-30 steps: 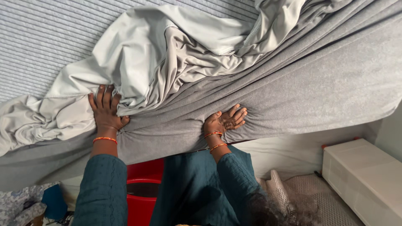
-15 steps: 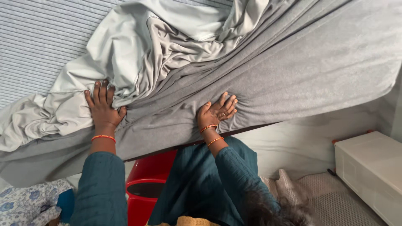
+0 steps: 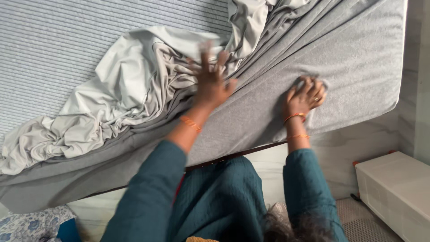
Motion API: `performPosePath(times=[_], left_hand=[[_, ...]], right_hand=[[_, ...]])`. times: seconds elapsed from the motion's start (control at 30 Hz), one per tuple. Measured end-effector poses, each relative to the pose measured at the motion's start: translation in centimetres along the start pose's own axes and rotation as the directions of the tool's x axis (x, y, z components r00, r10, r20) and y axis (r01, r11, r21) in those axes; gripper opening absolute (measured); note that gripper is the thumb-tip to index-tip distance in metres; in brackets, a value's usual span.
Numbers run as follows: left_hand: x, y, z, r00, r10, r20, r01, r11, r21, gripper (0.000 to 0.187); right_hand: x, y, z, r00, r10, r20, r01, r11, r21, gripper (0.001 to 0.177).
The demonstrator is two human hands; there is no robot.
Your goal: The person removes a gray fitted sheet from a mattress, folds it, and places it aside. Then the person picks up a brown floral pillowcase, inserts a white pillow into it, and adjusts the pillow on the mattress.
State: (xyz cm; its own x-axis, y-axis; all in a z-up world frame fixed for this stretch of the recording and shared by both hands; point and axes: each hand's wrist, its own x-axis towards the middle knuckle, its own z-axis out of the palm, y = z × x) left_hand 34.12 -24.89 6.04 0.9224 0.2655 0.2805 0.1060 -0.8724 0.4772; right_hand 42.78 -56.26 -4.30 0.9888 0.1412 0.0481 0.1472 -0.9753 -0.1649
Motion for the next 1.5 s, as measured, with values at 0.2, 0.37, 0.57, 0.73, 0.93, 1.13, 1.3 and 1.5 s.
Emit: performPosePath(times=[0.2,0.37,0.57,0.73,0.93,1.13,1.3,1.5], left_hand=[[5.4,4.3,7.4,0.930,-0.197,0.310,0.115,0.958,0.263,0.112],[4.4,2.3,9.8,0.969,-0.117,0.217,0.056,0.961,0.269,0.107],[3.4,1.4,11.2,0.985,-0.063,0.158,0.022,0.967,0.252,0.099],[3.5,1.6,11.2,0.989,-0.046,0.143,0.007,0.964,0.265,0.092],[2.7,1.1,11.4,0.979,-0.041,0.198,-0.018,0.957,0.288,0.086],[2.6,1.3,11.6,0.978,-0.050,0.203,-0.021,0.944,0.330,0.083],[2.7,0.9,12.3,0.988,-0.022,0.155,-0.033,0.939,0.343,0.078],[1.4,0.1,12.9,0.986,-0.037,0.163,-0.026,0.930,0.368,0.078]], right_hand=[[2.5,-0.5,-2.0,0.988,-0.047,-0.148,0.063,0.993,0.104,0.046],[3.4,-1.8,-0.8,0.958,-0.056,-0.282,0.086,0.992,0.095,0.049],[3.4,-1.3,0.4,0.955,-0.028,-0.297,0.068,0.990,0.125,0.045],[3.7,-1.1,0.8,0.951,-0.031,-0.309,0.070,0.991,0.116,0.043],[3.0,-0.9,1.5,0.952,-0.027,-0.306,0.068,0.990,0.122,0.043],[2.9,-0.5,1.2,0.959,-0.038,-0.280,0.079,0.987,0.137,0.043],[3.6,-0.5,0.1,0.977,-0.037,-0.209,0.075,0.981,0.179,0.043],[7.5,1.5,-1.8,0.989,-0.106,-0.106,0.133,0.945,0.298,0.066]])
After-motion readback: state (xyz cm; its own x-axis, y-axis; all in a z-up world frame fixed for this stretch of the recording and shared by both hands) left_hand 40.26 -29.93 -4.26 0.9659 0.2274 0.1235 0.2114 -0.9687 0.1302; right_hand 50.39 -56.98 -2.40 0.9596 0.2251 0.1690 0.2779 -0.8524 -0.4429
